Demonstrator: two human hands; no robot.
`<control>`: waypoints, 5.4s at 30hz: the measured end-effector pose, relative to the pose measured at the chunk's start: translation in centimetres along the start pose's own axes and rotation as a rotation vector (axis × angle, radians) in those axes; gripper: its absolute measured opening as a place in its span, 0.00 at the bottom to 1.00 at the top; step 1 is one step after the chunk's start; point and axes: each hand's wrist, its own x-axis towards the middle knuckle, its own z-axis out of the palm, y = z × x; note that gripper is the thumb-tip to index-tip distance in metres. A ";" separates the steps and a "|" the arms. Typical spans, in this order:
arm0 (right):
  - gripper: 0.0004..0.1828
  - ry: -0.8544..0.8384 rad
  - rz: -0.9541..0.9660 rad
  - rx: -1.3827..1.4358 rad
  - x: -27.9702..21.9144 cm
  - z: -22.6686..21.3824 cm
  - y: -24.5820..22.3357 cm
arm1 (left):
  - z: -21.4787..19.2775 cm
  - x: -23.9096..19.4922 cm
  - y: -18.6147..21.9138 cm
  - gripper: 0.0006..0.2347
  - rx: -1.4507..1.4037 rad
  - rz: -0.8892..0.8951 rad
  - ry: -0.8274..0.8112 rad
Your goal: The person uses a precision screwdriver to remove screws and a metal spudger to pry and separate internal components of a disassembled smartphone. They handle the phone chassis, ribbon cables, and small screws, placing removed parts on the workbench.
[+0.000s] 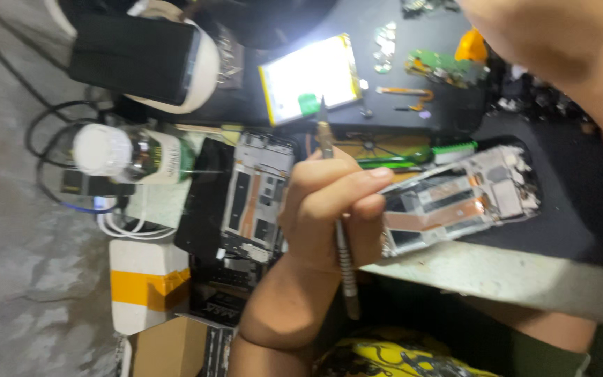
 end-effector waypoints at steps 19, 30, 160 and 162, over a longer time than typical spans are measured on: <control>0.29 0.009 0.117 -0.214 -13.8 -3.9 -1.9 | 3.2 -0.7 -1.3 0.11 -0.080 -0.033 0.140; 0.15 -0.223 0.002 -0.289 -14.5 -3.7 -1.3 | 3.4 -0.3 -1.1 0.07 0.011 -0.010 0.042; 0.18 -0.447 0.523 0.312 -11.3 -2.9 -2.4 | 2.2 2.3 -0.1 0.08 -0.004 0.184 -0.687; 0.17 -0.361 0.371 0.348 -11.7 -2.5 -2.0 | 2.2 2.4 -0.2 0.07 -0.001 0.190 -0.695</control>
